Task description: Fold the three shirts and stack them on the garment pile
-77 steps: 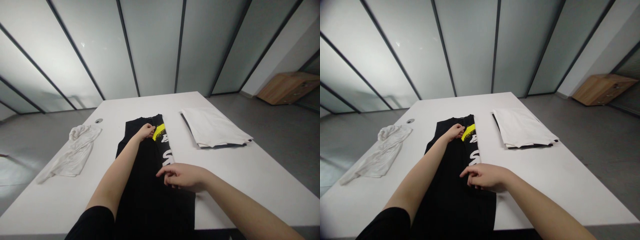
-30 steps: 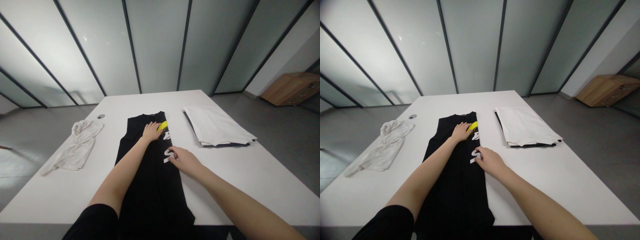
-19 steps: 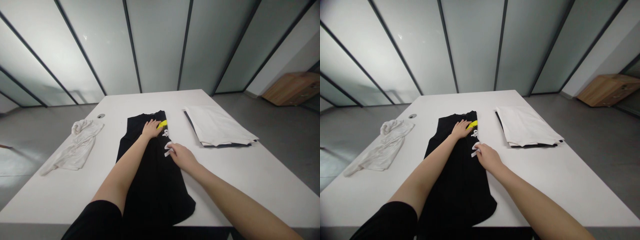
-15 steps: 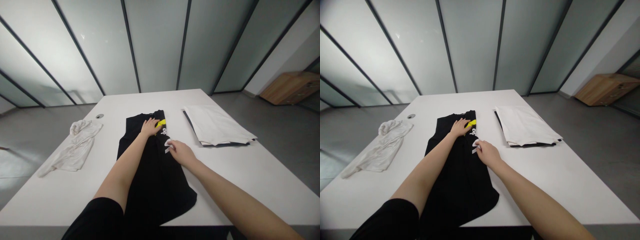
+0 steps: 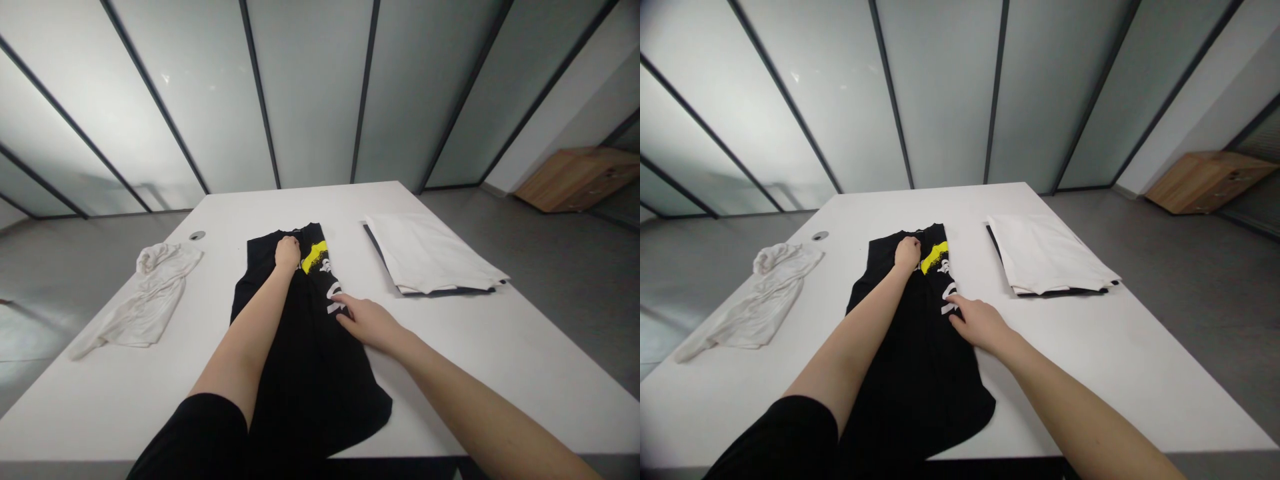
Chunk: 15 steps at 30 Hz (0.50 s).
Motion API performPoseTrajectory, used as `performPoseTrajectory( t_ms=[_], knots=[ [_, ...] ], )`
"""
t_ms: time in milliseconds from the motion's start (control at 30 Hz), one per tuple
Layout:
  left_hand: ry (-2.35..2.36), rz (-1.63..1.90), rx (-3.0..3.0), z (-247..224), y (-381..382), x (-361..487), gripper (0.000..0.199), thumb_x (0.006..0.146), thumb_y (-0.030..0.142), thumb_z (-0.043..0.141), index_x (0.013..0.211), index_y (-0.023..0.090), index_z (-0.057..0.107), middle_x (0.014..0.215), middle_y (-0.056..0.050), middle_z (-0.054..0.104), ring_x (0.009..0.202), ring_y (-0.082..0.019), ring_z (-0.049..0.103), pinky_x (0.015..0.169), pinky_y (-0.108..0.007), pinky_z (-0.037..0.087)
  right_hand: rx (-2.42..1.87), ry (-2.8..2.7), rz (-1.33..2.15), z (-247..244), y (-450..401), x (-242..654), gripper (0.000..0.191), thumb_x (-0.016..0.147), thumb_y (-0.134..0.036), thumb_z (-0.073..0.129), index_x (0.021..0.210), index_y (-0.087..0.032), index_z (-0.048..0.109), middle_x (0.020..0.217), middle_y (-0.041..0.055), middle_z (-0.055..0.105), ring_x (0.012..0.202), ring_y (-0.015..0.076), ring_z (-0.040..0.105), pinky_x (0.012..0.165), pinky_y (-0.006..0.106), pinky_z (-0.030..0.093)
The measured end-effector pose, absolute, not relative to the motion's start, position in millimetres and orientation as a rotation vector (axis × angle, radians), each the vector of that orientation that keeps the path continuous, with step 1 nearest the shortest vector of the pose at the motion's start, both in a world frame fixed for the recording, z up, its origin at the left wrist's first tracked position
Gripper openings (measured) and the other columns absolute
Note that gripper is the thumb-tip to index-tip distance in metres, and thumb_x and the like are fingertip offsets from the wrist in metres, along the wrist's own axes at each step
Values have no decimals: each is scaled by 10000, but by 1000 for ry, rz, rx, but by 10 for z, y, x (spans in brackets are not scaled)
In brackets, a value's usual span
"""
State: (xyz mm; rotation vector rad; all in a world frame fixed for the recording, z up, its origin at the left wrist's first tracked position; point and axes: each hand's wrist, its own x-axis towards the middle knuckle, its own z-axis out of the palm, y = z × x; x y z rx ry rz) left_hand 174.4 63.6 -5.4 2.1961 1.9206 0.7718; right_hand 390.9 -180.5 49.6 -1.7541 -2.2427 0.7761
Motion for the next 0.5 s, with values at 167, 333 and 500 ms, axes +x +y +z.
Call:
performPoseTrajectory(
  t_ms=[167, 333, 500],
  knots=[
    [1949, 778, 2187, -58, 771, 1726, 324, 1029, 157, 466, 978, 181, 785, 1071, -179, 754, 1036, -299, 718, 947, -395, 546, -1722, -2194, 852, 522, -1823, 3905, 546, 1014, -333, 622, 1552, -248, 594, 1267, 110, 784, 1104, 299, 737, 897, 354, 479],
    [1923, 770, 2226, -41, 924, 1680, 314, 1020, 118, 466, 1003, 156, 778, 1148, -201, 725, 1070, -302, 690, 1011, -406, 511, -1642, -2087, 962, 489, -1811, 3907, 531, 977, -259, 647, 1506, -214, 633, 1012, 65, 786, 905, 239, 712, 844, 325, 470],
    [1925, 741, 2246, -22, 1069, 1632, 313, 1004, 106, 464, 1015, 140, 775, 1158, -211, 711, 1097, -301, 667, 1037, -408, 493, -1571, -1982, 1042, 459, -1789, 3920, 532, 939, -179, 653, 1470, -206, 646, 1061, 70, 779, 862, 212, 694, 808, 311, 485]
  ],
)
